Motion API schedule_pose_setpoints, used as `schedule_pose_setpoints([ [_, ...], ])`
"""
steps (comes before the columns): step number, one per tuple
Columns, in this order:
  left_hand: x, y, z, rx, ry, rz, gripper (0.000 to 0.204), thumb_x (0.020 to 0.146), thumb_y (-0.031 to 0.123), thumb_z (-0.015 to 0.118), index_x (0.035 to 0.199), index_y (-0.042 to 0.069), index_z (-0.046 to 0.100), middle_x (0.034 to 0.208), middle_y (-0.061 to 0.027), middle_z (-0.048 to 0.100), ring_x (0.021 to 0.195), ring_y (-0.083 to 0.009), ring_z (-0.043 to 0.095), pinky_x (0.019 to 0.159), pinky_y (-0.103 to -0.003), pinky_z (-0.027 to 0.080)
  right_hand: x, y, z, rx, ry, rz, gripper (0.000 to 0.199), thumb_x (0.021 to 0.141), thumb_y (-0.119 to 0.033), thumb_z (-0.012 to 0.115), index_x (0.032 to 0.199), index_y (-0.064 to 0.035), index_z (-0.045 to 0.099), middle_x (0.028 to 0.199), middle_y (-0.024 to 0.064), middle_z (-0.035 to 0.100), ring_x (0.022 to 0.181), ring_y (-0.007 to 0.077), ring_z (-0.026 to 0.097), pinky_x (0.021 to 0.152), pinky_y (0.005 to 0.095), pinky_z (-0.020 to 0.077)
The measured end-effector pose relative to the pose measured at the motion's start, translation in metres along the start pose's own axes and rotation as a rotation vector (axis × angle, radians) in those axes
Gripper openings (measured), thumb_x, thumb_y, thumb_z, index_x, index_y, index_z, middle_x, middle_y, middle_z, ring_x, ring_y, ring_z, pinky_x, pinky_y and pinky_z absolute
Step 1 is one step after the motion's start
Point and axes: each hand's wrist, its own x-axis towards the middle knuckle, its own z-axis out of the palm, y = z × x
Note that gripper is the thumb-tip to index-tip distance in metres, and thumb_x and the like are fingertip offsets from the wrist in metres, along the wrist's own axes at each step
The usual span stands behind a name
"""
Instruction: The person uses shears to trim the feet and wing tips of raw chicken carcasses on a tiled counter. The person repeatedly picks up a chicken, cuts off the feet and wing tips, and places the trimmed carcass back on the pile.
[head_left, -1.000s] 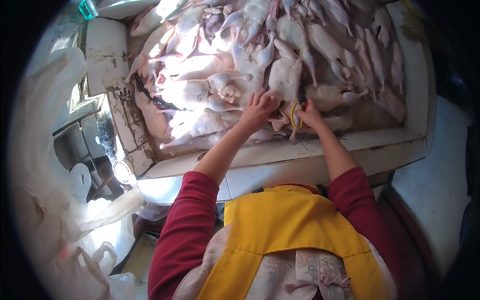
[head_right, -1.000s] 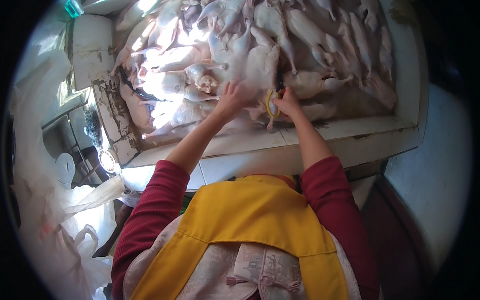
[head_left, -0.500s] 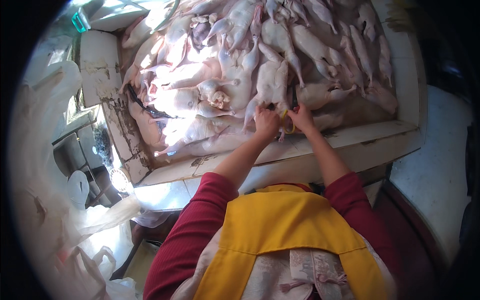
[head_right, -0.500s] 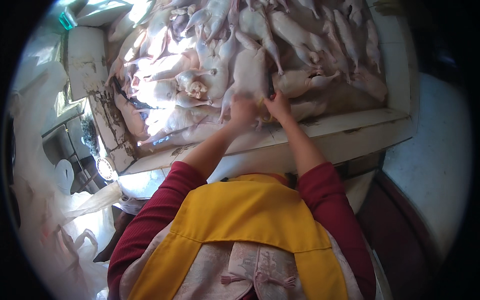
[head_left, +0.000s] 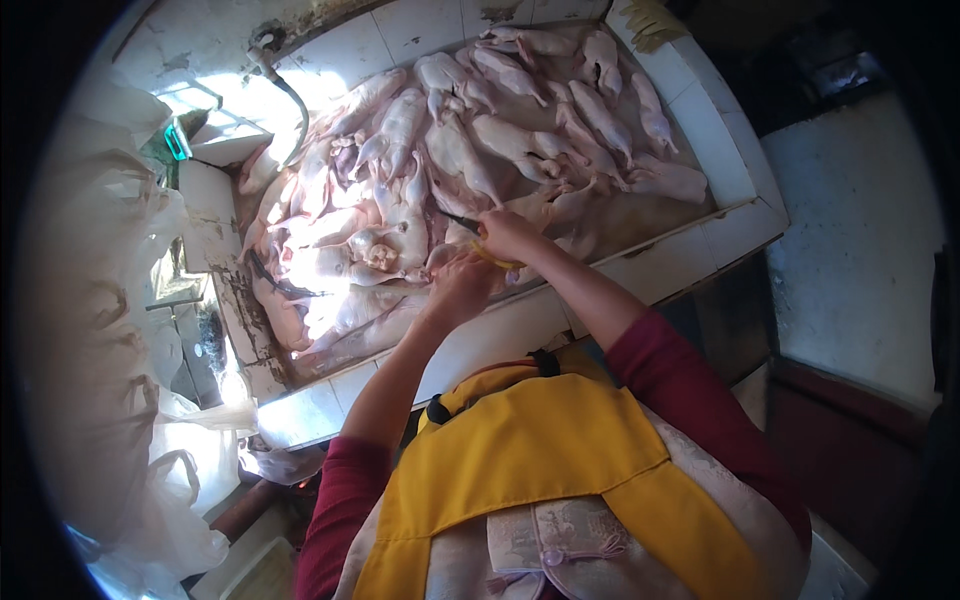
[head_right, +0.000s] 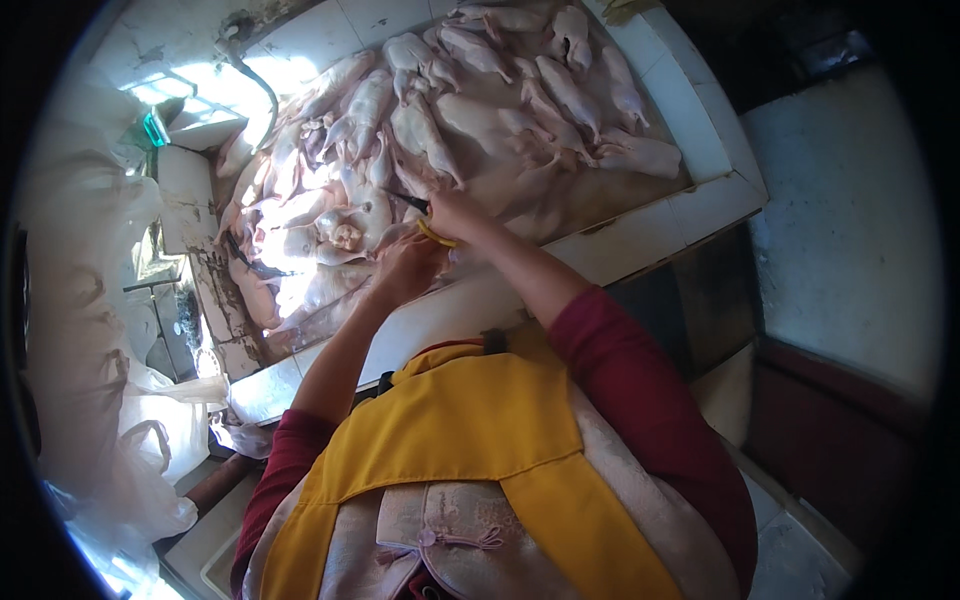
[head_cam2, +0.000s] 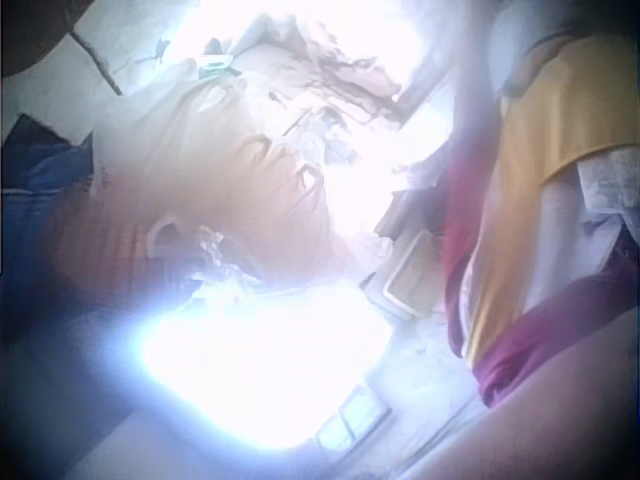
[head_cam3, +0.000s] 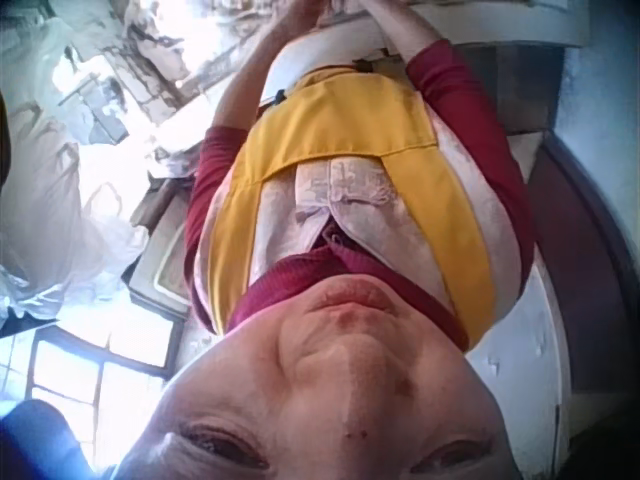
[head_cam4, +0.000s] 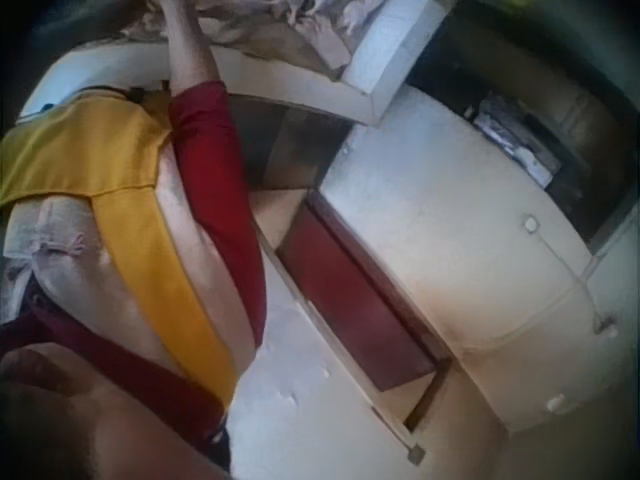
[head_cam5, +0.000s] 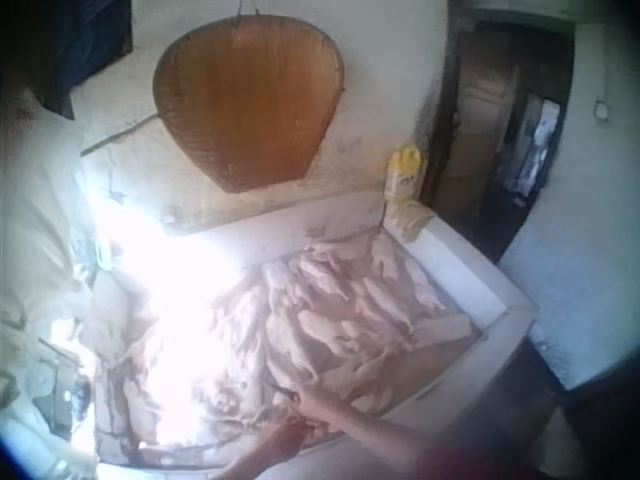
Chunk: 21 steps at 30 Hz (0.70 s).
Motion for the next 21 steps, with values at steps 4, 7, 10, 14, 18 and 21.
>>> schedule_pose_setpoints([
  [4, -0.025, 0.025, 0.054, 0.083, 0.182, -0.060, 0.025, 0.075, 0.008, 0.061, 0.100, 0.007, 0.065, 0.096, -0.0124, 0.065, 0.097, -0.0326, 0.060, 0.083, -0.043, 0.048, 0.000, 0.001, 0.024, -0.428, -0.252, -0.053, 0.037, 0.080, -0.022, 0.059, 0.114, -0.0075, 0.066, 0.115, 0.0150, 0.065, 0.105, 0.0301, 0.063, 0.088, 0.0386, 0.0504],
  [7, -0.027, 0.040, 0.061, 0.102, 0.266, -0.135, 0.022, 0.076, 0.007, 0.061, 0.097, 0.007, 0.066, 0.092, -0.0140, 0.065, 0.092, -0.0337, 0.061, 0.080, -0.042, 0.049, -0.019, -0.025, -0.003, -0.449, -0.411, -0.050, 0.039, 0.079, -0.022, 0.060, 0.113, -0.0044, 0.066, 0.120, 0.0137, 0.063, 0.112, 0.0293, 0.060, 0.092, 0.0387, 0.0499],
  [10, -0.026, 0.046, 0.065, 0.171, 0.288, -0.110, 0.016, 0.075, 0.005, 0.063, 0.091, 0.006, 0.065, 0.087, -0.0137, 0.064, 0.087, -0.0343, 0.061, 0.076, -0.042, 0.050, -0.017, -0.007, 0.002, -0.463, -0.359, -0.236, 0.038, 0.078, -0.021, 0.062, 0.111, -0.0030, 0.067, 0.117, 0.0142, 0.064, 0.110, 0.0282, 0.061, 0.090, 0.0364, 0.0507],
  [14, -0.033, 0.048, 0.077, 0.137, 0.395, -0.257, 0.017, 0.073, 0.008, 0.069, 0.089, 0.004, 0.064, 0.082, -0.0133, 0.064, 0.081, -0.0328, 0.061, 0.071, -0.039, 0.049, -0.024, 0.018, -0.003, -0.215, -0.431, -0.172, 0.033, 0.078, -0.023, 0.065, 0.103, -0.0012, 0.067, 0.107, 0.0173, 0.066, 0.096, 0.0270, 0.065, 0.080, 0.0366, 0.0520],
  [18, -0.037, 0.043, 0.075, -0.184, 0.352, -0.624, 0.014, 0.077, 0.015, 0.066, 0.089, 0.007, 0.065, 0.081, -0.0117, 0.065, 0.080, -0.0293, 0.063, 0.070, -0.037, 0.049, 0.003, 0.059, 0.032, 0.170, -0.336, -0.119, 0.032, 0.078, -0.022, 0.068, 0.099, 0.0008, 0.061, 0.092, 0.0170, 0.067, 0.084, 0.0277, 0.066, 0.074, 0.0363, 0.0507],
  [21, -0.030, 0.042, 0.064, -0.287, 0.310, -0.641, 0.017, 0.075, 0.015, 0.070, 0.084, 0.002, 0.064, 0.070, -0.0117, 0.061, 0.064, -0.0234, 0.060, 0.060, -0.034, 0.047, 0.012, 0.079, 0.055, 0.421, -0.286, -0.237, 0.034, 0.077, -0.023, 0.072, 0.097, 0.0009, 0.059, 0.084, 0.0126, 0.066, 0.079, 0.0214, 0.063, 0.070, 0.0331, 0.0492],
])
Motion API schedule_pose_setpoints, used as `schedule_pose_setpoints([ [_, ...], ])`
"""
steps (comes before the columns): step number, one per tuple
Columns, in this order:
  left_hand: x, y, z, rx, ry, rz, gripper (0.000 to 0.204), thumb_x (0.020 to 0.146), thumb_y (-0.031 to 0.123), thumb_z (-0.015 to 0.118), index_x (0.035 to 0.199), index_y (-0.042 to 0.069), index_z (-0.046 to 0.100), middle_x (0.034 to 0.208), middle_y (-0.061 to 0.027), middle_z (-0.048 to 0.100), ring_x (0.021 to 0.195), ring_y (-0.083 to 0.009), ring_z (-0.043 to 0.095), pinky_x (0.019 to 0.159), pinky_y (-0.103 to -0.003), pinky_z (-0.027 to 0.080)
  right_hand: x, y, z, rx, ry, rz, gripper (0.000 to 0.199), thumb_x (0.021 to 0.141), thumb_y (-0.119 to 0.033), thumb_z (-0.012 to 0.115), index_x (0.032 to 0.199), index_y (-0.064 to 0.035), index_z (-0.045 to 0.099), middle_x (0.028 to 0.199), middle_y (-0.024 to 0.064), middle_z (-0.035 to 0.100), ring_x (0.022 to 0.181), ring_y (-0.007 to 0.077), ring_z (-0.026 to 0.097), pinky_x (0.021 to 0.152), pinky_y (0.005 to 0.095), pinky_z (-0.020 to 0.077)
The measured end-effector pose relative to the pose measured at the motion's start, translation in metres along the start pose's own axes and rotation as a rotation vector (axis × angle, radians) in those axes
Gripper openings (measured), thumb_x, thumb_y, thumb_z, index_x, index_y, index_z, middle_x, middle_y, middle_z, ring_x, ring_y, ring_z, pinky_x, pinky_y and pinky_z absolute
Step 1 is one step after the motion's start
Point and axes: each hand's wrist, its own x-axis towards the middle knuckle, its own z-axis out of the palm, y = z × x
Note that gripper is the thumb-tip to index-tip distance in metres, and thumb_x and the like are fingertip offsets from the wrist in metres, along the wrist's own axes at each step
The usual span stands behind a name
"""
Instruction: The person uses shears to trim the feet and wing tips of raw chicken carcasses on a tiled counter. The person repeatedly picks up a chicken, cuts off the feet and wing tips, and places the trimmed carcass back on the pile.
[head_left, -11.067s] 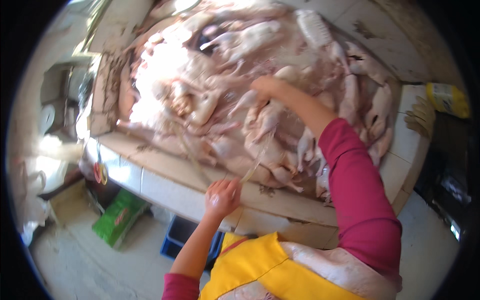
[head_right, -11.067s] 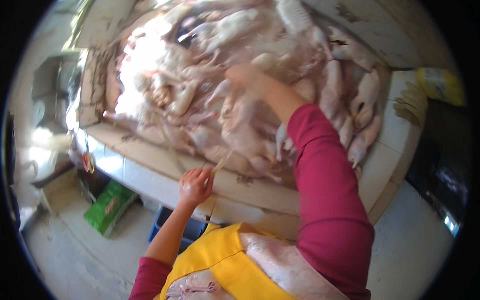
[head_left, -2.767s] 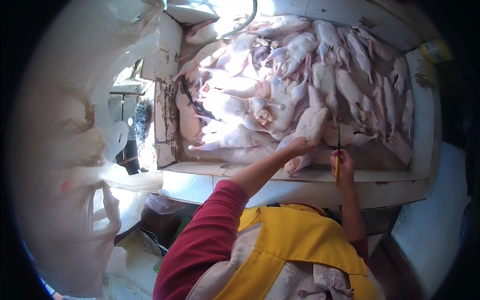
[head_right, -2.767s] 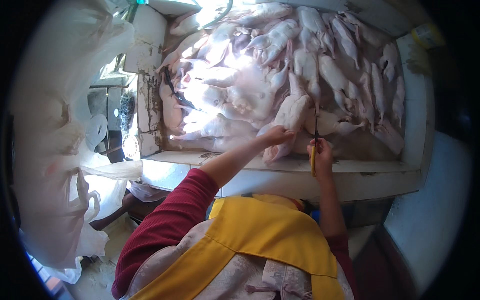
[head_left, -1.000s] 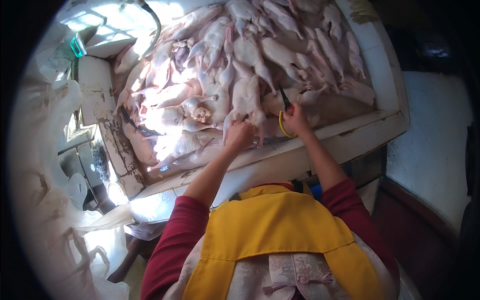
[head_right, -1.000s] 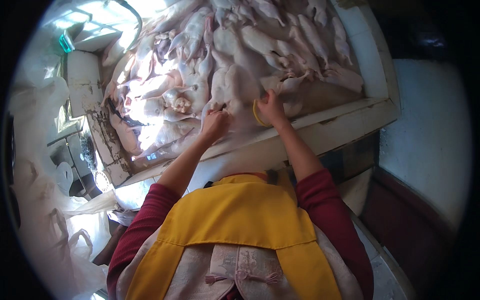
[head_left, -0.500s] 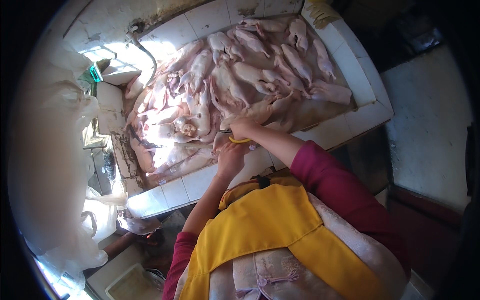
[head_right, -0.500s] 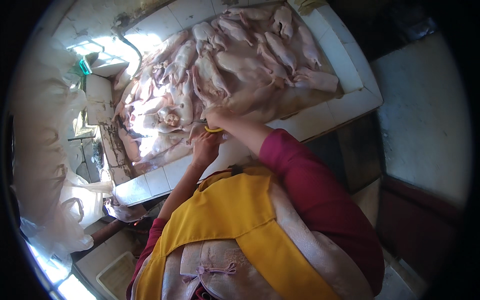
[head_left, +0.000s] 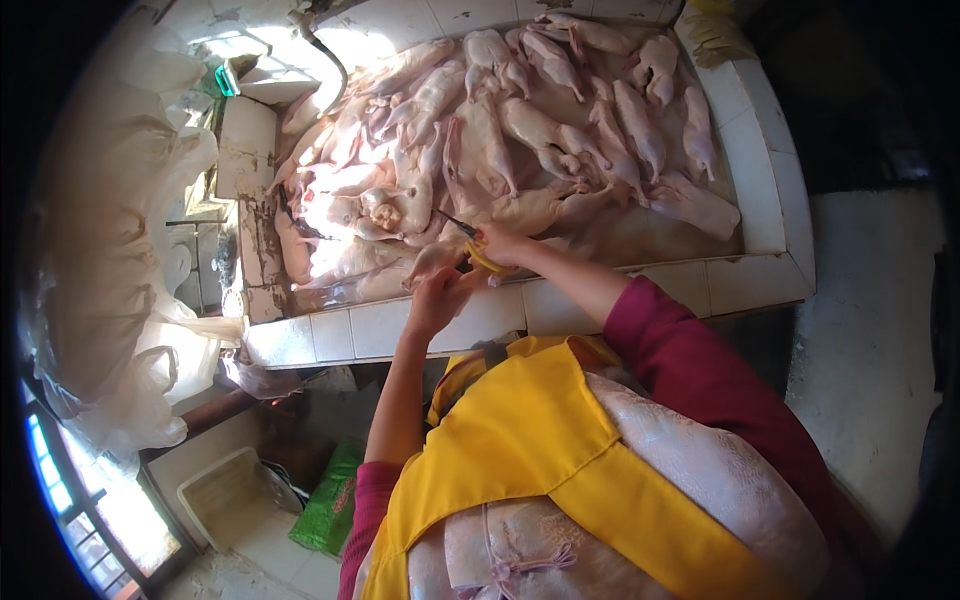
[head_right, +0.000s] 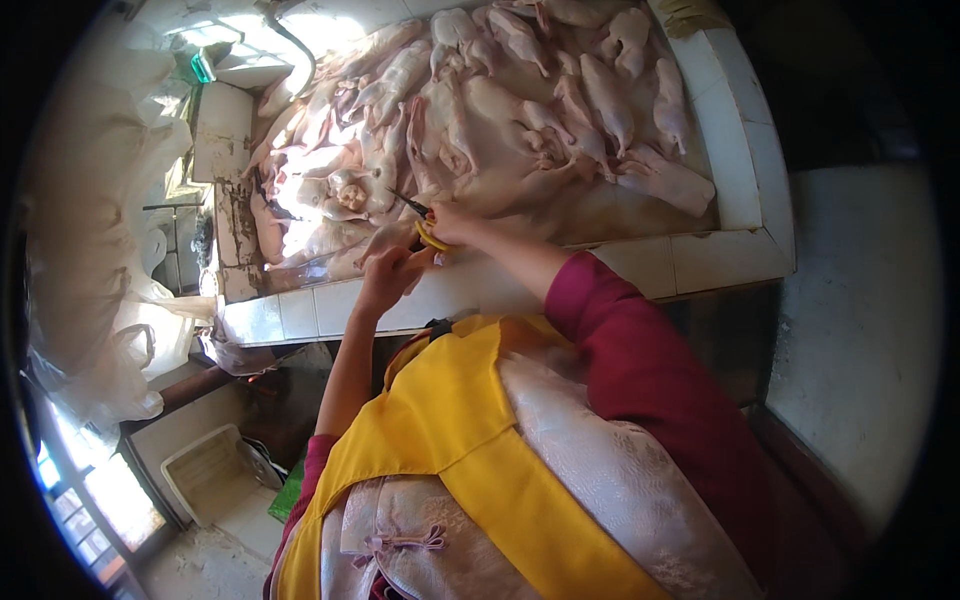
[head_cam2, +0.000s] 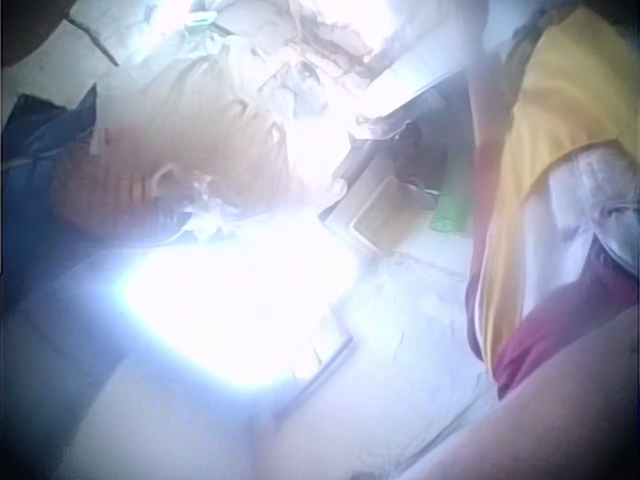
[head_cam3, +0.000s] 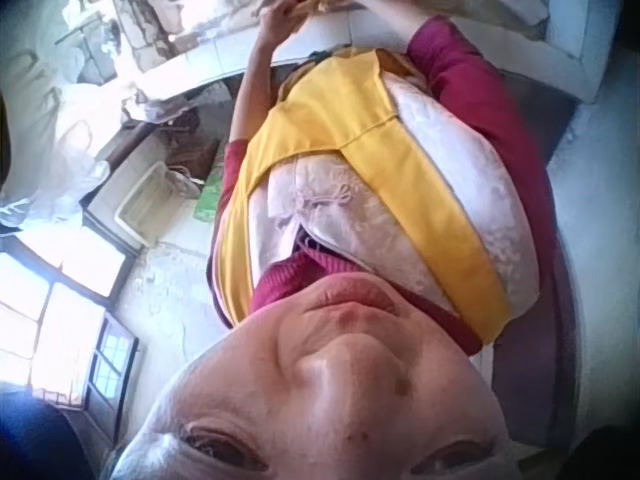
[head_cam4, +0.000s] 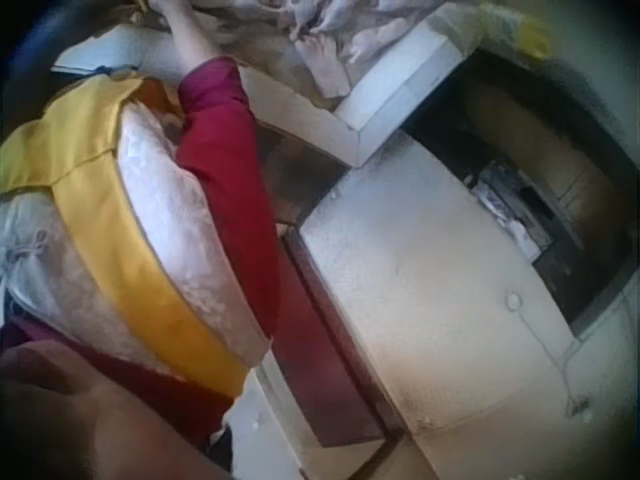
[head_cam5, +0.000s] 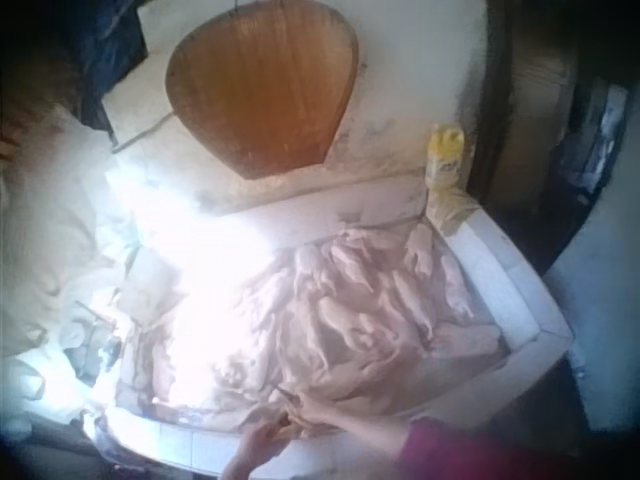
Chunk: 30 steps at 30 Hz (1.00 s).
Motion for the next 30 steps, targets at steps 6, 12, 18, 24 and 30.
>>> schedule_pose_setpoints([
  [6, 0.005, 0.022, -0.006, 0.165, -0.041, 0.022, 0.016, 0.077, 0.016, 0.067, 0.073, 0.001, 0.061, 0.066, -0.0126, 0.058, 0.063, -0.0271, 0.058, 0.060, -0.037, 0.046, -0.023, 0.004, -0.048, 0.015, -0.038, -0.288, 0.031, 0.081, -0.029, 0.073, 0.098, -0.0056, 0.063, 0.067, 0.0028, 0.052, 0.066, 0.0106, 0.052, 0.059, 0.0272, 0.0419],
  [12, 0.008, 0.025, 0.000, 0.192, 0.021, 0.070, 0.019, 0.079, 0.017, 0.060, 0.069, 0.001, 0.056, 0.076, -0.0157, 0.059, 0.079, -0.0362, 0.057, 0.072, -0.044, 0.046, -0.030, -0.023, -0.115, -0.746, 0.050, -0.785, 0.030, 0.074, -0.022, 0.073, 0.101, -0.0111, 0.065, 0.092, 0.0077, 0.060, 0.087, 0.0265, 0.060, 0.079, 0.0365, 0.0485],
  [18, 0.003, 0.025, -0.005, 0.269, 0.107, 0.070, 0.008, 0.079, 0.008, 0.059, 0.073, 0.002, 0.058, 0.082, -0.0144, 0.060, 0.084, -0.0354, 0.058, 0.075, -0.044, 0.046, 0.022, -0.056, -0.123, -0.785, -0.275, -1.120, 0.031, 0.066, -0.014, 0.073, 0.095, -0.0093, 0.064, 0.092, 0.0076, 0.057, 0.093, 0.0272, 0.057, 0.083, 0.0385, 0.0473],
  [24, -0.001, 0.020, -0.005, 0.238, 0.210, 0.134, 0.005, 0.079, 0.006, 0.058, 0.076, 0.003, 0.058, 0.089, -0.0131, 0.060, 0.089, -0.0356, 0.057, 0.076, -0.044, 0.046, 0.048, -0.077, -0.088, -0.750, -0.585, -1.193, 0.028, 0.067, -0.017, 0.070, 0.095, -0.0115, 0.065, 0.087, 0.0060, 0.056, 0.087, 0.0262, 0.059, 0.076, 0.0394, 0.0484],
  [30, -0.002, 0.016, -0.008, 0.115, 0.208, 0.032, 0.002, 0.079, 0.005, 0.059, 0.079, 0.003, 0.060, 0.086, -0.0133, 0.061, 0.085, -0.0356, 0.058, 0.074, -0.045, 0.046, 0.054, -0.066, -0.069, -0.713, -0.595, -1.336, 0.029, 0.070, -0.017, 0.067, 0.099, -0.0116, 0.064, 0.085, 0.0064, 0.057, 0.084, 0.0248, 0.060, 0.071, 0.0388, 0.0492],
])
